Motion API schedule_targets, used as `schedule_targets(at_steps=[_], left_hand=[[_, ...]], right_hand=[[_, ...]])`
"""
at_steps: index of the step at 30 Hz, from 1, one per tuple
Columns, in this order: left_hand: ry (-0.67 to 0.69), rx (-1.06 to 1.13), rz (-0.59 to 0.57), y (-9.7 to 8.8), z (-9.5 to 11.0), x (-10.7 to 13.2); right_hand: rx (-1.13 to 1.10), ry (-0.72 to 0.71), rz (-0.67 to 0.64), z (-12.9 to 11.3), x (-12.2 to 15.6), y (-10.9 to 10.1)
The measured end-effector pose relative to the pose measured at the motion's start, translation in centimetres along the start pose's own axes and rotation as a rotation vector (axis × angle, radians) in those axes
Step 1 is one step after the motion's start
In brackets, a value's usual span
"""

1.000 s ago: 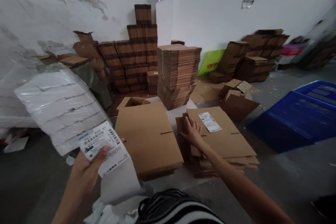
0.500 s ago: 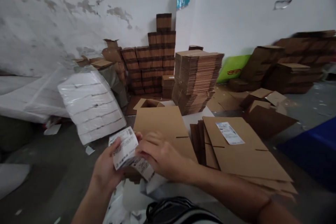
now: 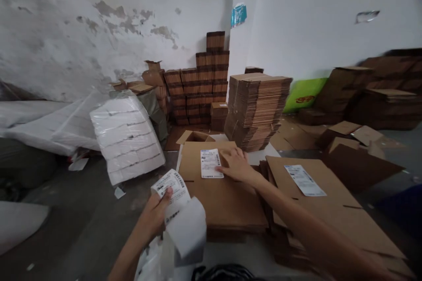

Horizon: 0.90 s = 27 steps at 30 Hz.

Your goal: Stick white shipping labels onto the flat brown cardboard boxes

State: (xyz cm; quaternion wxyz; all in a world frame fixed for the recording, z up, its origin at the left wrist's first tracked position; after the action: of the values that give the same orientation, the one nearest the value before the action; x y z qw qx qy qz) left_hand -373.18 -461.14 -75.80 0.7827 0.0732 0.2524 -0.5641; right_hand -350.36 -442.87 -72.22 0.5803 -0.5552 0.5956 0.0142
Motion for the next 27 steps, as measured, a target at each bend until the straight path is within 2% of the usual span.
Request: schedule_targets(at_steps=[1,3,5,7,10,12,13,14,15,16,17,18,20,21,22,23,24,27], left_hand=[[0.007,-0.071,-0.021,0.7,0.3,0.1],[-0.002,-0.152,-0.044,1.5,0.6,-0.1],[-0.03,-0.117,-0.081,2.0,0.6,-0.4],[-0.034,-0.038,-0.147,2.5,0.7,-0.7],[0.049,0.025,-0.14,2.3,1.9,-0.8],[0.117,0.051,-0.074,2.0,2.9,-0.6],[0.139,0.084,-0.061,2.1,3.4,-0.4],[0.147,0.126,-0.076,2.6,3.7,-0.2],[0.146,0.157,-0.109,3.4,3.9,-0.1],[0.143,0.16,-0.157,4.3,4.1,0.0],[0.147,0.128,-0.215,5.4,4.2,0.2],[0.156,0.077,-0.278,6.5,4.4,0.3],[0.184,-0.004,-0.355,8.0,4.5,0.5],[0.192,-0.019,-0.37,8.4,4.5,0.6],[0.19,-0.014,-0.38,8.5,4.5,0.6],[0.165,0.036,-0.386,8.5,4.4,0.6],[0.117,0.123,-0.386,8.3,4.1,0.6],[-0.111,0.468,-0.281,7.3,2.7,0.4]], right_hand=[[-0.01,0.073,-0.032,1.5,0.8,0.2],[-0.245,0.168,-0.054,4.3,2.3,0.0],[-0.558,0.138,-0.04,7.0,3.9,-1.1],[-0.713,0.107,0.055,11.6,5.9,-3.3],[-0.551,0.237,0.371,22.6,10.2,-7.9],[-0.4,0.352,0.463,28.9,12.3,-9.8],[-0.321,0.408,0.48,30.5,12.8,-10.3],[-0.252,0.444,0.514,30.6,12.9,-10.6],[-0.209,0.445,0.549,29.0,12.8,-10.7],[-0.196,0.403,0.594,25.7,12.3,-10.5],[-0.237,0.302,0.601,21.0,11.6,-9.9],[-0.363,0.133,0.483,15.3,10.3,-8.5],[-0.579,-0.25,0.116,2.7,8.5,-5.2],[-0.624,-0.353,0.025,-2.2,8.3,-4.3],[-0.618,-0.408,-0.02,-5.8,8.3,-3.7],[-0.599,-0.433,-0.03,-8.2,8.4,-3.4],[-0.567,-0.438,0.002,-9.5,8.4,-3.3],[-0.461,-0.495,0.104,-10.4,8.7,-3.2]])
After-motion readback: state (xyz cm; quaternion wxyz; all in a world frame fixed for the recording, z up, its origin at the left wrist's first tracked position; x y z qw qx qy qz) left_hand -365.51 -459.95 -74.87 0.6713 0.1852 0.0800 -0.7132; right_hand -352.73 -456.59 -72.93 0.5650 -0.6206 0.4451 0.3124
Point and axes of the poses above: each hand's wrist, its own x-axis away from the middle knuckle, its own y-axis out of the palm, z = x × y, the point moved 7 cm from there along -x, towards the middle knuckle, and after that the axes turned 7 degrees about -z, right-handed, at the moved point
